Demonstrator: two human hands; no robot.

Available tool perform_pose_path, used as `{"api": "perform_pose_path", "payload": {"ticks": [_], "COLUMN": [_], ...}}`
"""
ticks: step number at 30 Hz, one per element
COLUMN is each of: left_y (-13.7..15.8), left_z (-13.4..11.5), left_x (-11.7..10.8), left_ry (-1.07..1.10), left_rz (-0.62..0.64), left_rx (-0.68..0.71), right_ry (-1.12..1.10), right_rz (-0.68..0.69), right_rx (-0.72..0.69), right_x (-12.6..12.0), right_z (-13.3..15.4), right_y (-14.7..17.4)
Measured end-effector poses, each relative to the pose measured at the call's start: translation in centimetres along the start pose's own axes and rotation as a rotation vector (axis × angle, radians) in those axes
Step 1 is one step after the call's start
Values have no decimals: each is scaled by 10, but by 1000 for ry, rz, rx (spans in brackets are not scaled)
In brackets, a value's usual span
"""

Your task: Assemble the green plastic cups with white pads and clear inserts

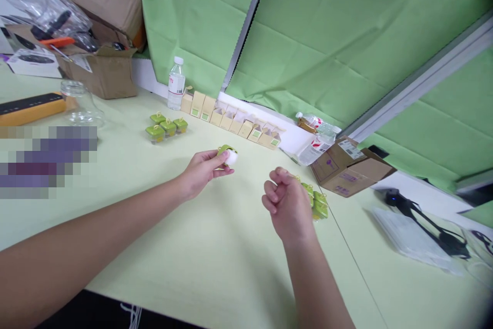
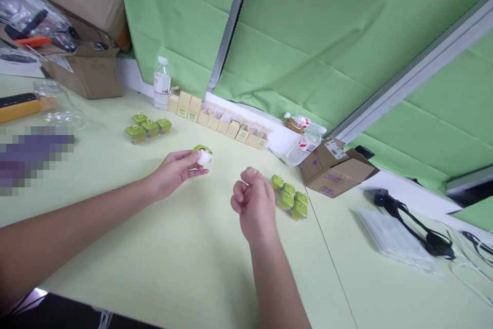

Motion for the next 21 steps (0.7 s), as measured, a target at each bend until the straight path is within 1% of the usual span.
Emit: {"api": "perform_pose_path", "payload": {"ticks": [3,6,9,14,21], "left_y": [3,8,11,12,13], "left_z": [3,7,10,18,21], "left_x": [9,19,21,24,27], "left_ry": [-17,-52,-65,-88,-69], "left_rz": [60,128,150,214,240], "left_rx": [-22,-62,-84,-132,-173], "right_ry": [134,289,369,377,318], "right_rz": [69,111,145,181,180], "right_rx": [-16,-104,-175,-192,-156], "right_x": [2,5,9,11,11], "right_z": [-11,-18,-19,-22,-26], "right_y": [-1,1,3,1,0]}}
Point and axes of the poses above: each hand's wrist, its own y-axis away from the middle knuckle, its own x-axis out of the palm, z = x × y, the point moved 8 cm from there along -y, towards the middle knuckle, and after that the axes turned 10 degrees about -x, right-handed, at the moved point
